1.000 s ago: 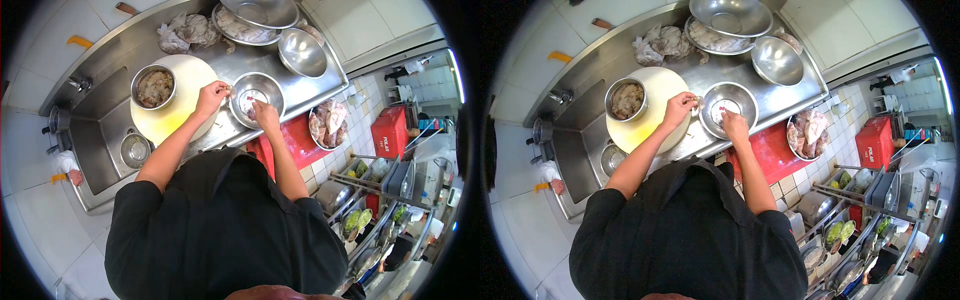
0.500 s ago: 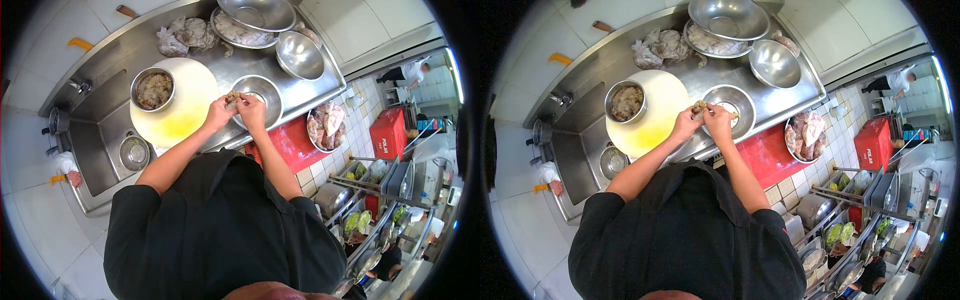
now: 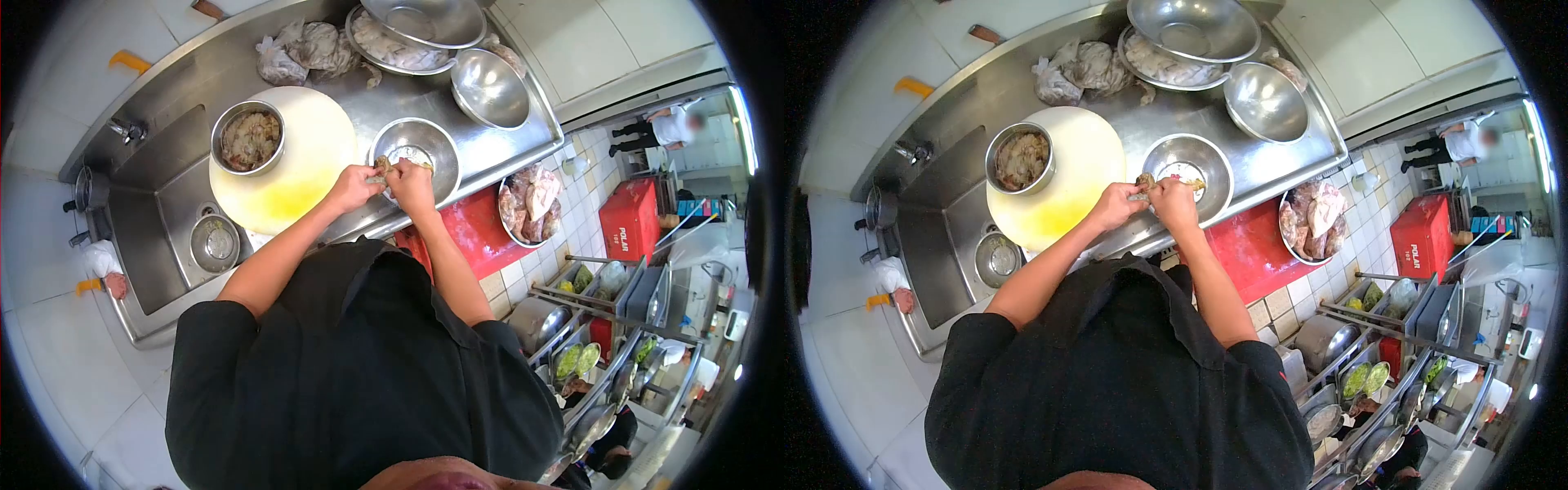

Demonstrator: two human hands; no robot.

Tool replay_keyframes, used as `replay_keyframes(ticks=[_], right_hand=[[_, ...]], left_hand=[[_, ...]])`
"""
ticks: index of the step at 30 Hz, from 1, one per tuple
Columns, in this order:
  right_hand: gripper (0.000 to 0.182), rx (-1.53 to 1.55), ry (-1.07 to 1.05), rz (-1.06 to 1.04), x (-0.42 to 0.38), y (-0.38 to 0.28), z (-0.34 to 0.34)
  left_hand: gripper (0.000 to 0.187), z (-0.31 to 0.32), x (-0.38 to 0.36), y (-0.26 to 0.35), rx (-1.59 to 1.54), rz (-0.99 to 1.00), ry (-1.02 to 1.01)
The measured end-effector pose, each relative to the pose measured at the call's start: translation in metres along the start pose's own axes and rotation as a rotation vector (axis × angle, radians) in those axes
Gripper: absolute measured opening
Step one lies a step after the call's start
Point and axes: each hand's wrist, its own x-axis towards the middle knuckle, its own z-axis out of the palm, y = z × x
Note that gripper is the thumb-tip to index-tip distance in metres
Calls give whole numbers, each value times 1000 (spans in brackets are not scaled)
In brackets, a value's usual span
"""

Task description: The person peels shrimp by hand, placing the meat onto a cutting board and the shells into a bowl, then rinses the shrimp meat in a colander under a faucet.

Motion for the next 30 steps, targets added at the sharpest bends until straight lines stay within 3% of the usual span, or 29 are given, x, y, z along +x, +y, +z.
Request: replay_keyframes(ticks=[1,4,7,12,21,30], right_hand=[[23,81,-52,66,-1,-2,-3],[24,-10,100,-141,-1,9,2],[24,-45,139,-222,-6,2,0],[21,-68,72,-172,-5,6,5],[19,-141,130,-144,-2,11,12],[18,-186,120,-114,-1,4,6]], left_hand=[[39,-1,0,0,-30,1,-4],[41,-6,3,2,-73,-45,-42],[40,-4,7,6,-33,-106,-85],[38,7,7,4,12,-14,29],[38,7,2,5,-101,-140,-1],[39,6,1,4,-195,-111,-26]])
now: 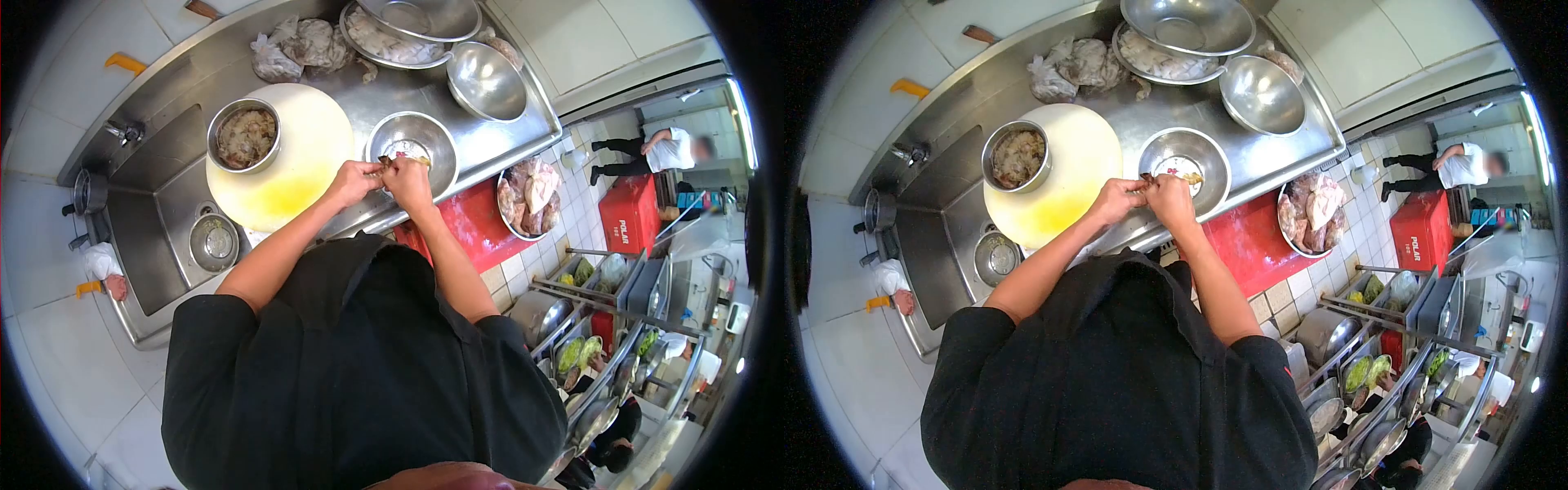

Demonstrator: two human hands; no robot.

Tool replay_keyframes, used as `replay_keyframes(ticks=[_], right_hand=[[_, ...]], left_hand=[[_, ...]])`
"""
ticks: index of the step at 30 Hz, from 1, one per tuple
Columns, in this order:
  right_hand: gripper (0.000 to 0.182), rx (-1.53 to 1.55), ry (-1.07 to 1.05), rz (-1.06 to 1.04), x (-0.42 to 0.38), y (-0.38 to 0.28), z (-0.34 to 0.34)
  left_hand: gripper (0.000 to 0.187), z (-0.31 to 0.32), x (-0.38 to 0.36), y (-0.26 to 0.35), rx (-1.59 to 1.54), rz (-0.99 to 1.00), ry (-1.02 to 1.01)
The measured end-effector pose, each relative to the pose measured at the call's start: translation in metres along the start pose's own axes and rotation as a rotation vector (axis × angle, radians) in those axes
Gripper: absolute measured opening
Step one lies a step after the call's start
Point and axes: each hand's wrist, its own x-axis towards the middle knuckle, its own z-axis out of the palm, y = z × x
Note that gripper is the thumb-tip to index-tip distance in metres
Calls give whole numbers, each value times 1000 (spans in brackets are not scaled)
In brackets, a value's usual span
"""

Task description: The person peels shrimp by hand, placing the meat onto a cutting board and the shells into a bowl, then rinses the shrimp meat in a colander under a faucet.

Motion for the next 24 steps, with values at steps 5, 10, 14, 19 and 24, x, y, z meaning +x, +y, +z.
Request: replay_keyframes(ticks=[5,10,14,19,24], right_hand=[[18,-26,-16,11,0,1,1],[17,4,19,5,-5,3,3],[20,28,-12,99,-7,4,3],[23,154,-96,67,-9,3,-6],[21,278,-123,167,-9,0,-12]], left_hand=[[40,1,6,-14,-9,-9,-28],[35,3,-1,-4,-40,-19,-20],[35,5,3,-13,-102,-20,-31],[34,2,-3,-1,-175,-54,-35],[33,2,0,-7,-138,-59,-55]])
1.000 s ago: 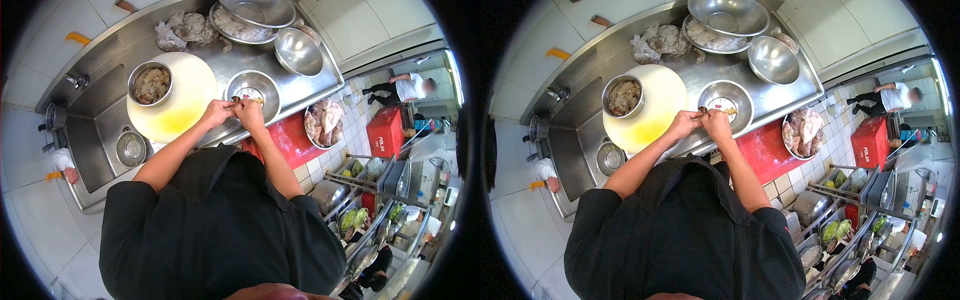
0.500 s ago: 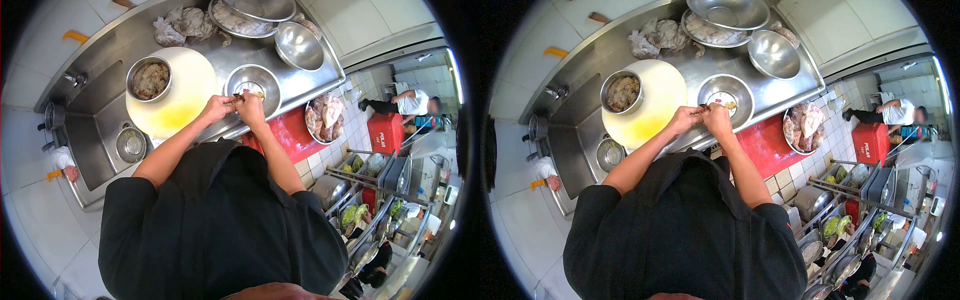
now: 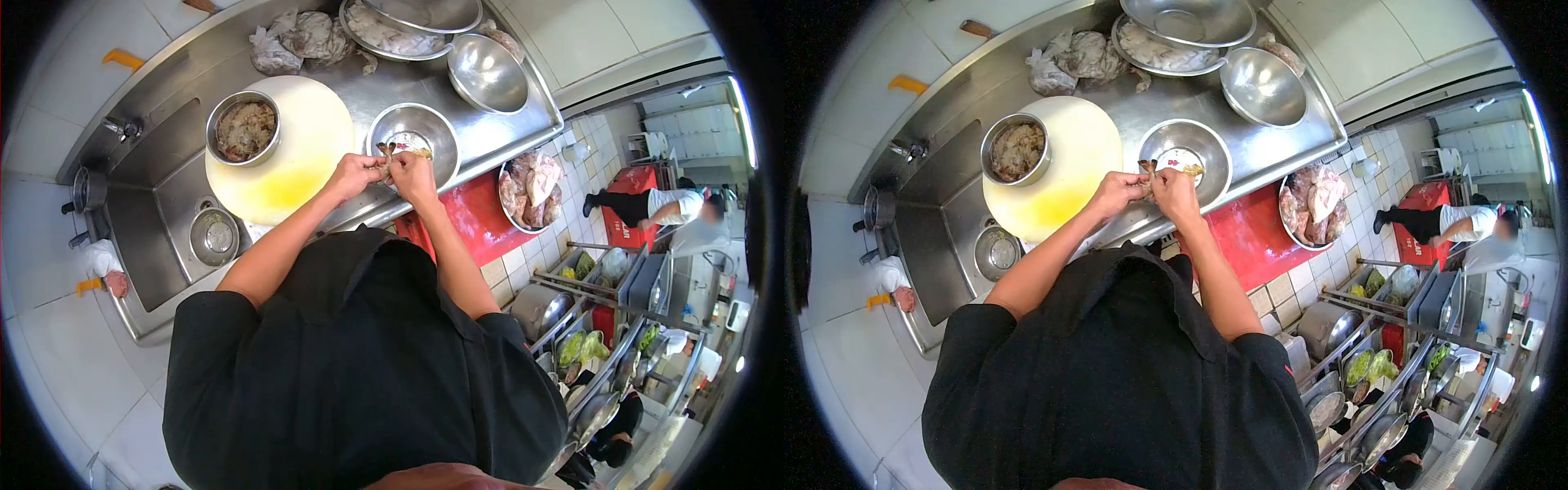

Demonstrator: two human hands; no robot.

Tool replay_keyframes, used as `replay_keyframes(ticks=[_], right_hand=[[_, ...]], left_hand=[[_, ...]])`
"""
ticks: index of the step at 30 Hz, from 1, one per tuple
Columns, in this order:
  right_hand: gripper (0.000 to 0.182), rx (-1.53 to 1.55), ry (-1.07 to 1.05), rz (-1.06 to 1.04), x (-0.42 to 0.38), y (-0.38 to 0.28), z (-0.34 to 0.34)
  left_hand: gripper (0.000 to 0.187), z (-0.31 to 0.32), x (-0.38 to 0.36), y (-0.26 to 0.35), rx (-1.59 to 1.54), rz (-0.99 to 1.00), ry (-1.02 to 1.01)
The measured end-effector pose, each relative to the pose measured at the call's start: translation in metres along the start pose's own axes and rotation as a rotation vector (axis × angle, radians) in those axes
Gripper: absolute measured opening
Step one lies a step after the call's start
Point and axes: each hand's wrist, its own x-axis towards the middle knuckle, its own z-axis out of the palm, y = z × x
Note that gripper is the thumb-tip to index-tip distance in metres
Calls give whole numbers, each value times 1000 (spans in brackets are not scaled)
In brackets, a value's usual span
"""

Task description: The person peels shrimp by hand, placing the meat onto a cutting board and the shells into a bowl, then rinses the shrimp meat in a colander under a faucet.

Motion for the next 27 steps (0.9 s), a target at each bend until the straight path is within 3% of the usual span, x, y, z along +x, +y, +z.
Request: replay_keyframes(ticks=[4,7,8,12,15,16,19,22,25,26,27], right_hand=[[21,-32,-12,-118,2,5,-5],[19,-109,246,-263,9,5,-13],[19,-32,216,-87,3,-8,-24],[23,-141,356,-10,15,45,-22],[27,-192,214,147,21,62,-39],[35,-396,207,138,24,68,-37],[45,-263,226,-29,10,42,-34],[41,-93,25,-366,6,18,-23],[37,76,-179,-99,7,20,-9],[31,91,-162,36,5,19,-8],[30,125,-118,43,6,21,-5]], left_hand=[[35,-2,-6,8,14,-9,-39],[36,1,-2,6,-109,30,-78],[36,0,1,4,-109,37,-91],[40,-4,3,11,84,22,-103],[42,-4,4,13,253,46,-105],[43,-5,4,14,308,63,-104],[39,-5,6,14,536,254,-77],[35,-2,8,22,582,390,-18],[35,-3,6,26,497,551,51],[35,-4,5,27,496,588,64],[36,-5,1,27,494,623,79]])
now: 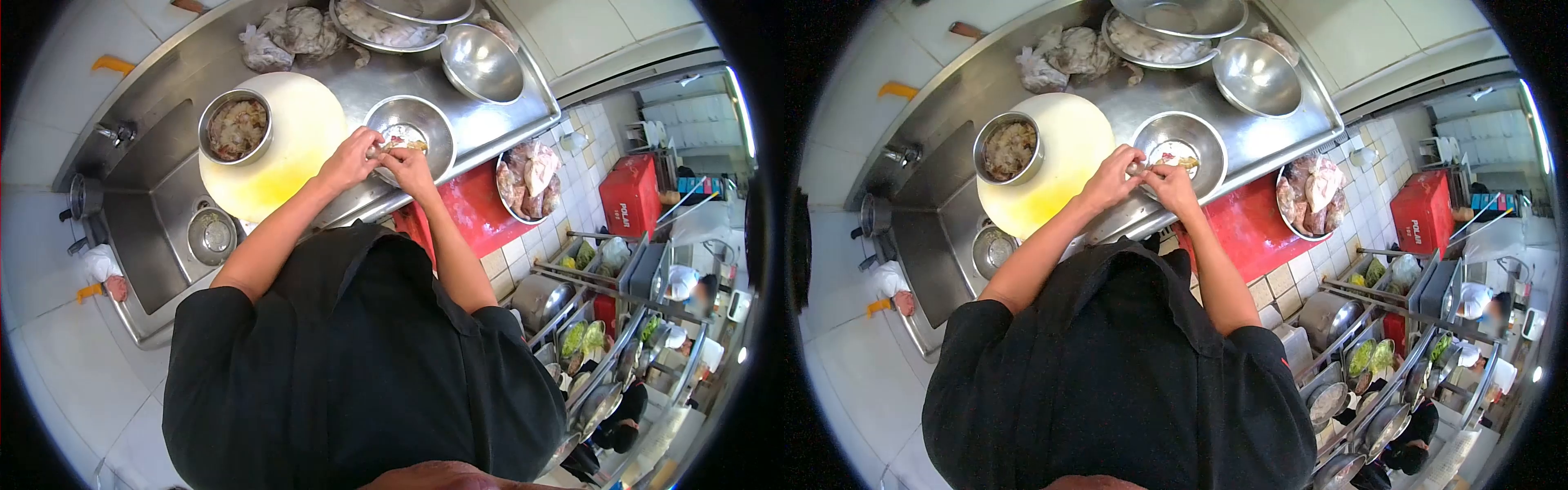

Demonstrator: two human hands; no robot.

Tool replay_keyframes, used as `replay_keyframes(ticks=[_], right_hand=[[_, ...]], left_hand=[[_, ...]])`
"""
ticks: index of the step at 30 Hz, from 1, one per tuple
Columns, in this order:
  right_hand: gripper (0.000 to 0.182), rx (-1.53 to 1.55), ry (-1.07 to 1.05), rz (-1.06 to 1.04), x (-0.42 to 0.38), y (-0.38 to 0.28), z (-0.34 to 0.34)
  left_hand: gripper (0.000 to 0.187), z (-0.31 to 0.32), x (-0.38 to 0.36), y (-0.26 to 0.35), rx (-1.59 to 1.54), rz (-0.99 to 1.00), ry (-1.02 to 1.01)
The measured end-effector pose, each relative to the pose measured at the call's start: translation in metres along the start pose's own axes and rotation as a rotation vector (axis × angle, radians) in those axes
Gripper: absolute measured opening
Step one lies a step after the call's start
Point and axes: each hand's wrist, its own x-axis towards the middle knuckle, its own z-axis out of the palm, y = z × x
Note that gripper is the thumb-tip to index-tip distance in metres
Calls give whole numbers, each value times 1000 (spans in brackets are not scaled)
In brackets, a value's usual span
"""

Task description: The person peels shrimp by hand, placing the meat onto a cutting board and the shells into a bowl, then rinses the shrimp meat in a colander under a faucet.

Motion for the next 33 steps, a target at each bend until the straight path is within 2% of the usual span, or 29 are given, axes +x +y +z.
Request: replay_keyframes(ticks=[5,11,14,17,20,22,24,25,26,28,31,33], right_hand=[[25,113,130,22,5,18,11],[22,85,263,18,-5,-8,11],[22,-102,302,38,-4,-7,10],[23,-200,481,-177,4,15,15],[24,-140,466,12,0,10,-14],[24,-328,320,170,3,12,-31],[26,-572,182,317,4,8,-43],[29,-570,213,285,5,10,-43],[29,-503,301,79,8,19,-39],[32,-354,466,-332,13,25,-28],[30,-53,173,-356,9,4,-8],[28,20,110,-186,7,3,6]], left_hand=[[37,5,-15,-4,29,66,50],[35,7,-20,-7,64,105,131],[36,9,-18,-7,46,92,163],[40,11,-17,-11,9,53,195],[39,-1,-16,-10,-1,11,247],[38,-10,-13,-14,-33,-16,283],[42,-12,-10,-16,-91,-86,210],[44,-11,-9,-18,-87,-115,169],[45,-10,-7,-19,-82,-145,130],[47,-9,-4,-18,-30,-82,104],[49,-3,0,-14,-29,-52,86],[49,-1,3,-10,-50,-61,84]])
